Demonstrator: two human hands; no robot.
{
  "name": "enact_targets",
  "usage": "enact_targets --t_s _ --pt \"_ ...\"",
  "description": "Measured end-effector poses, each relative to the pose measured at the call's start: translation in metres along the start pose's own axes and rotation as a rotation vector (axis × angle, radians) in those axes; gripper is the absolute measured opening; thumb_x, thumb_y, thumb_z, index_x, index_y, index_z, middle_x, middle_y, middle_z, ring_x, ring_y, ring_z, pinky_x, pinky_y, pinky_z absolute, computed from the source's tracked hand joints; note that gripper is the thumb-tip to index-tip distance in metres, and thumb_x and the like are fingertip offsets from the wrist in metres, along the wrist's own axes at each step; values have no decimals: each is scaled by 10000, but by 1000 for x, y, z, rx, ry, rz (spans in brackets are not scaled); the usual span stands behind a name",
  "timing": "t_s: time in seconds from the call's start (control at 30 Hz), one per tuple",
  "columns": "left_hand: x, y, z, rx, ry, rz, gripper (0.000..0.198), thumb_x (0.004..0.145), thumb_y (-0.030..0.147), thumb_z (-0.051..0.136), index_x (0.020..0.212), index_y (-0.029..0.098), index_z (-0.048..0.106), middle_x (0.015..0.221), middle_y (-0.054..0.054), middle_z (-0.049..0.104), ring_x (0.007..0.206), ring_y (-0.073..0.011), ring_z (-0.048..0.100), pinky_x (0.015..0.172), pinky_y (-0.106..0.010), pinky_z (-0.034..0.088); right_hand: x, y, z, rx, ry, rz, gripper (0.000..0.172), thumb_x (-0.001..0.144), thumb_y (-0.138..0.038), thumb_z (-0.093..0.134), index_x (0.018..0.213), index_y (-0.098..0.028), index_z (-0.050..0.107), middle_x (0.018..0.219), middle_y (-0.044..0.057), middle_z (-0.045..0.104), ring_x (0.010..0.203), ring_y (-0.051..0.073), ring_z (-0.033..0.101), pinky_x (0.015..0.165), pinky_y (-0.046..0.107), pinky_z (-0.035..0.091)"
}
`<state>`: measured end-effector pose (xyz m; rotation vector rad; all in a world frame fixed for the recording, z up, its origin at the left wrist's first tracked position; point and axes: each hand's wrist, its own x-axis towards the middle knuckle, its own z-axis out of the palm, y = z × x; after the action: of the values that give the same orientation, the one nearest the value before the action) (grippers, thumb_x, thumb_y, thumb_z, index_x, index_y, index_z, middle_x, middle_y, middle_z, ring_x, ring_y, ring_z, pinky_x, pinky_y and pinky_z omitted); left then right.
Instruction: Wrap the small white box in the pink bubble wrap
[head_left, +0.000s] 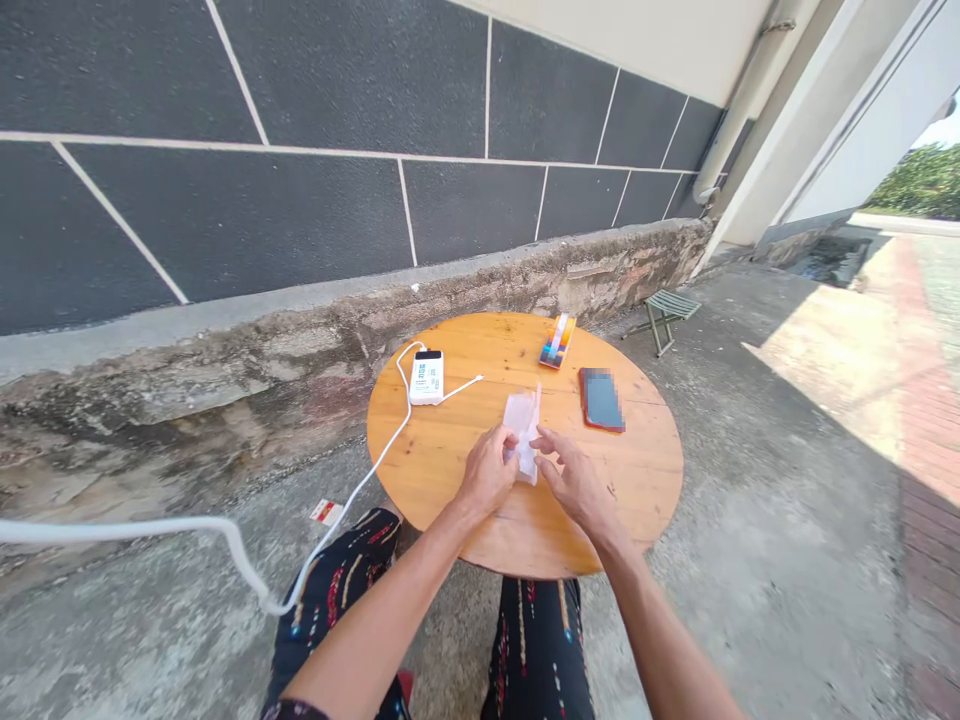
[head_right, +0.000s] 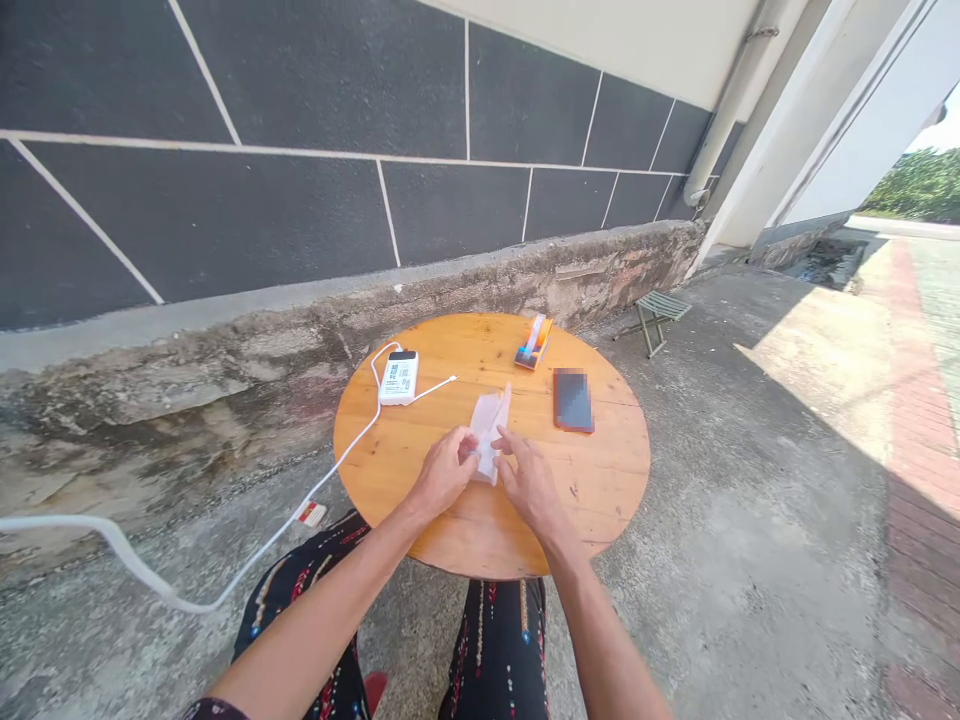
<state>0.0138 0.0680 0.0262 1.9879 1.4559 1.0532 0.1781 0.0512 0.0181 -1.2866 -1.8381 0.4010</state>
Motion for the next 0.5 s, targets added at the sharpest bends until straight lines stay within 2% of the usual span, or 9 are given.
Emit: enact_targets --t_s 0.1,0.17,0.3,0.37,0.5 --pt "-1 -1 1 25 -7 36 196 724 78 517 880 194 546 904 -19 625 865 -165 568 770 -277 441 6 4 -1 -13 69 106 339 843 -234 454 1159 -175 560 941 59 673 763 166 605 706 317 483" --pt "1 -1 1 33 -25 46 230 717 70 516 908 192 552 921 -24 625 884 -166 568 789 -280 444 12 6 -5 -48 60 136 320 846 -229 450 1135 -167 575 914 53 655 684 150 587 673 303 479" --pt "7 1 -2 63 -82 -36 323 698 82 530 1004 179 565 917 -35 627 874 -172 576 798 -289 454 32 7 -9 -187 -68 -12 358 859 -150 404 1168 -208 574 974 62 604 837 173 591 735 295 463" --pt "11 5 -4 90 -124 -64 332 696 99 536 1017 169 586 910 -44 631 868 -181 579 799 -297 453 43 5 -9 -270 -130 -72 352 853 -116 405 1126 -218 603 1002 73 579 903 184 581 745 286 454" --pt "16 10 -7 127 -186 -62 316 697 112 524 986 171 635 907 -58 635 861 -196 581 781 -299 450 56 2 -9 -359 -212 -119 240 876 -156 433 935 -208 661 1002 69 559 803 161 581 672 259 439"
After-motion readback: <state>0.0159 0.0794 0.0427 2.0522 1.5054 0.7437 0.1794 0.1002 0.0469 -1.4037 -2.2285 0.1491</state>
